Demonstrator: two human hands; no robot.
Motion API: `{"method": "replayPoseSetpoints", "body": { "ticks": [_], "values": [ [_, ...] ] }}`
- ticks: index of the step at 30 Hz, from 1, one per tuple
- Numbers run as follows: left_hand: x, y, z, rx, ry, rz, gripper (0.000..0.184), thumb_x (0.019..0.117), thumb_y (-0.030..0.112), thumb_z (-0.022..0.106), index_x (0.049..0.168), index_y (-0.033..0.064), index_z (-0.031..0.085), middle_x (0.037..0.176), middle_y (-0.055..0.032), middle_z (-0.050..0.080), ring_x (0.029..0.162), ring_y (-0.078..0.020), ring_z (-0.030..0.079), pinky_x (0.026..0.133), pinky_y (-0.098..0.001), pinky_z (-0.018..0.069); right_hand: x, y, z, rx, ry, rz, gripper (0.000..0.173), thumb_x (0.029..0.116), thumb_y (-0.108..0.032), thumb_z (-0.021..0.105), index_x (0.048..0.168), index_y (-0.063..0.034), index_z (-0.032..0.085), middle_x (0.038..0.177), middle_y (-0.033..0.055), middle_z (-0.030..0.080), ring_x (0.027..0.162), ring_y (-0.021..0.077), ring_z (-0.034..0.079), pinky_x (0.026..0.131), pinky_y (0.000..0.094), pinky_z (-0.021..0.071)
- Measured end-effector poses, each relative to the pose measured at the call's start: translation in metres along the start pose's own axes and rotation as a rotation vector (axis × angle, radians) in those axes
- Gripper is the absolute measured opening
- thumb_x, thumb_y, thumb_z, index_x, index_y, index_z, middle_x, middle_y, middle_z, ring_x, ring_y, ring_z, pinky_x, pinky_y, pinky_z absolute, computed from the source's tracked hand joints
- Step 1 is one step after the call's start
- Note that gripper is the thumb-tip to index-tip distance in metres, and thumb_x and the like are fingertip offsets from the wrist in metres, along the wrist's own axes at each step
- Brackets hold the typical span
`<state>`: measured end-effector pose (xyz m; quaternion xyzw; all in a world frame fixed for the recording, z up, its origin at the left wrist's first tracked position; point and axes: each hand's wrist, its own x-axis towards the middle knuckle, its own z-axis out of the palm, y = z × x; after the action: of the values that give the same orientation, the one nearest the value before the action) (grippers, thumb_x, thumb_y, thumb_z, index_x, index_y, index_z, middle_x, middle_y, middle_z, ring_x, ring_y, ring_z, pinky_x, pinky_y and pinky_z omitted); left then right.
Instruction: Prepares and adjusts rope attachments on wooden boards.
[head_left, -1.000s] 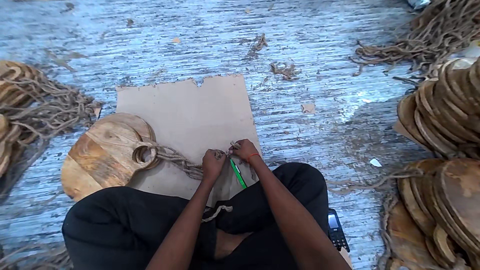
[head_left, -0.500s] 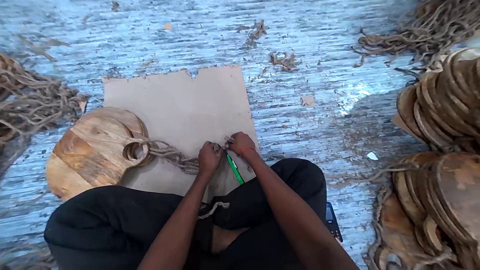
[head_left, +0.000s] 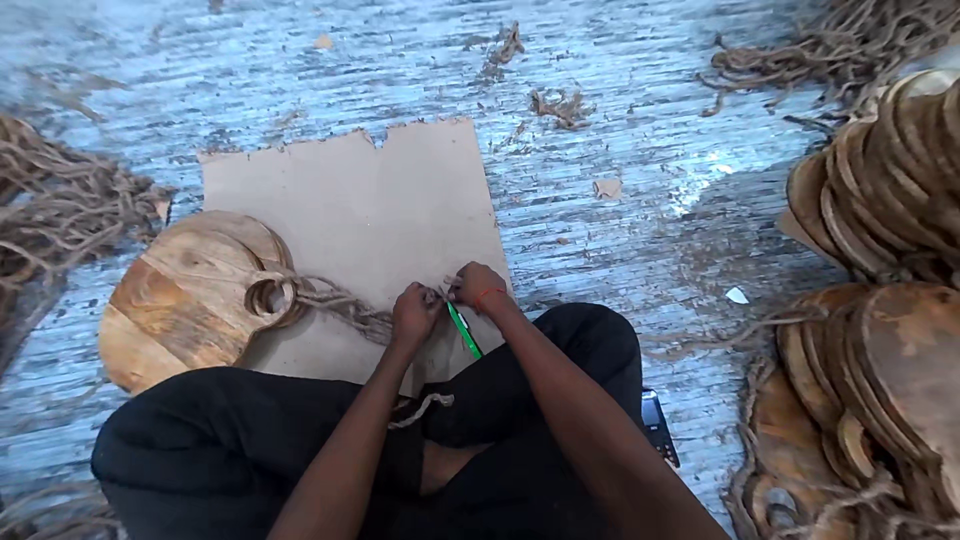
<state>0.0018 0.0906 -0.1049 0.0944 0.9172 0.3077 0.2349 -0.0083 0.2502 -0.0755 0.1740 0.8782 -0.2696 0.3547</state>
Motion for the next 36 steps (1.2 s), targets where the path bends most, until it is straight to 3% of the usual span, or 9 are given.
{"method": "replayPoseSetpoints", "body": {
  "ticks": [7, 12, 16, 18, 21, 23, 26, 31, 36],
  "values": [
    [0.007, -0.008, -0.004, 0.048, 0.053, 0.018, 0.023, 0.0978, 0.021, 0.071, 0.104, -0.0015, 0.074, 0.118, -0.0205, 0.067, 0.107, -0.0384, 0.066, 0.095, -0.0584, 0.0525, 0.005, 0.006, -0.003, 0.078, 0.148, 0.057, 0.032, 0.0947, -0.028, 0.073, 0.12, -0.008, 0.072, 0.117, 0.0201, 0.071, 0.111, 0.0391, 0.068, 0.089, 0.0612, 0.054],
    [0.008, -0.02, -0.03, -0.274, -0.032, -0.083, 0.031, 0.0991, 0.022, 0.069, 0.117, -0.003, 0.07, 0.117, -0.0249, 0.069, 0.112, -0.0386, 0.066, 0.1, -0.0598, 0.0501, -0.002, 0.029, -0.013, 0.363, 0.208, -0.098, 0.042, 0.1037, -0.031, 0.063, 0.128, 0.0036, 0.065, 0.118, 0.0287, 0.068, 0.11, 0.0443, 0.066, 0.096, 0.0633, 0.0499],
    [0.014, -0.022, -0.052, -0.46, 0.006, -0.056, 0.033, 0.1001, 0.027, 0.069, 0.121, 0.0013, 0.069, 0.111, -0.0197, 0.071, 0.099, -0.0303, 0.069, 0.093, -0.0532, 0.0548, -0.038, 0.018, -0.012, 0.548, 0.128, -0.345, 0.04, 0.0928, -0.02, 0.078, 0.128, -0.0034, 0.066, 0.09, 0.0122, 0.068, 0.075, 0.0219, 0.064, 0.071, 0.0436, 0.0557],
    [0.016, -0.017, -0.07, -0.554, 0.0, -0.033, 0.03, 0.1014, 0.023, 0.067, 0.123, 0.0015, 0.068, 0.104, -0.0152, 0.071, 0.087, -0.0212, 0.068, 0.083, -0.0422, 0.0575, -0.07, 0.009, 0.002, 0.476, 0.067, -0.448, 0.032, 0.0885, -0.01, 0.08, 0.118, -0.003, 0.071, 0.084, 0.0117, 0.07, 0.065, 0.0215, 0.064, 0.062, 0.043, 0.0563],
    [0.011, -0.017, -0.099, -0.615, -0.034, 0.009, 0.029, 0.1032, 0.019, 0.063, 0.123, -0.0011, 0.065, 0.099, -0.0121, 0.069, 0.082, -0.0156, 0.065, 0.079, -0.035, 0.0567, -0.112, -0.011, 0.044, 0.165, -0.07, -0.595, 0.039, 0.0813, -0.015, 0.089, 0.114, -0.0034, 0.071, 0.1, 0.0152, 0.073, 0.084, 0.0299, 0.071, 0.078, 0.0523, 0.0595],
    [0.003, -0.019, -0.114, -0.601, -0.046, 0.011, 0.028, 0.1033, 0.018, 0.063, 0.123, -0.0016, 0.064, 0.098, -0.0116, 0.069, 0.081, -0.015, 0.065, 0.078, -0.0343, 0.0566, -0.116, -0.028, 0.071, -0.081, -0.202, -0.639, 0.055, 0.0777, -0.027, 0.092, 0.125, -0.0104, 0.07, 0.12, 0.0137, 0.069, 0.108, 0.0322, 0.067, 0.095, 0.0565, 0.0543],
    [-0.019, -0.024, -0.121, -0.602, -0.033, -0.02, 0.027, 0.1033, 0.018, 0.063, 0.122, -0.001, 0.065, 0.098, -0.0113, 0.068, 0.081, -0.0149, 0.064, 0.078, -0.0337, 0.0557, -0.109, -0.044, 0.092, -0.276, -0.341, -0.584, 0.055, 0.0875, -0.033, 0.083, 0.137, -0.0172, 0.064, 0.125, 0.0146, 0.069, 0.114, 0.0345, 0.067, 0.098, 0.0597, 0.0514],
    [-0.027, -0.029, -0.106, -0.637, 0.064, -0.037, 0.028, 0.1013, 0.02, 0.067, 0.12, -0.0002, 0.067, 0.1, -0.0144, 0.07, 0.084, -0.0198, 0.066, 0.081, -0.0395, 0.0562, -0.087, -0.033, 0.097, -0.074, -0.391, -0.538, 0.035, 0.0976, -0.028, 0.071, 0.125, -0.0058, 0.069, 0.104, 0.017, 0.071, 0.087, 0.0275, 0.069, 0.086, 0.0502, 0.0557],
    [-0.023, -0.022, -0.099, -0.636, 0.091, 0.005, 0.034, 0.1012, 0.023, 0.067, 0.127, 0.0008, 0.066, 0.11, -0.0189, 0.071, 0.093, -0.0271, 0.069, 0.087, -0.0466, 0.0567, -0.102, 0.013, 0.06, 0.767, 0.093, -0.31, 0.026, 0.1028, -0.006, 0.057, 0.125, 0.0058, 0.063, 0.096, 0.0131, 0.073, 0.076, 0.0196, 0.073, 0.067, 0.0362, 0.0634]
  ]
}}
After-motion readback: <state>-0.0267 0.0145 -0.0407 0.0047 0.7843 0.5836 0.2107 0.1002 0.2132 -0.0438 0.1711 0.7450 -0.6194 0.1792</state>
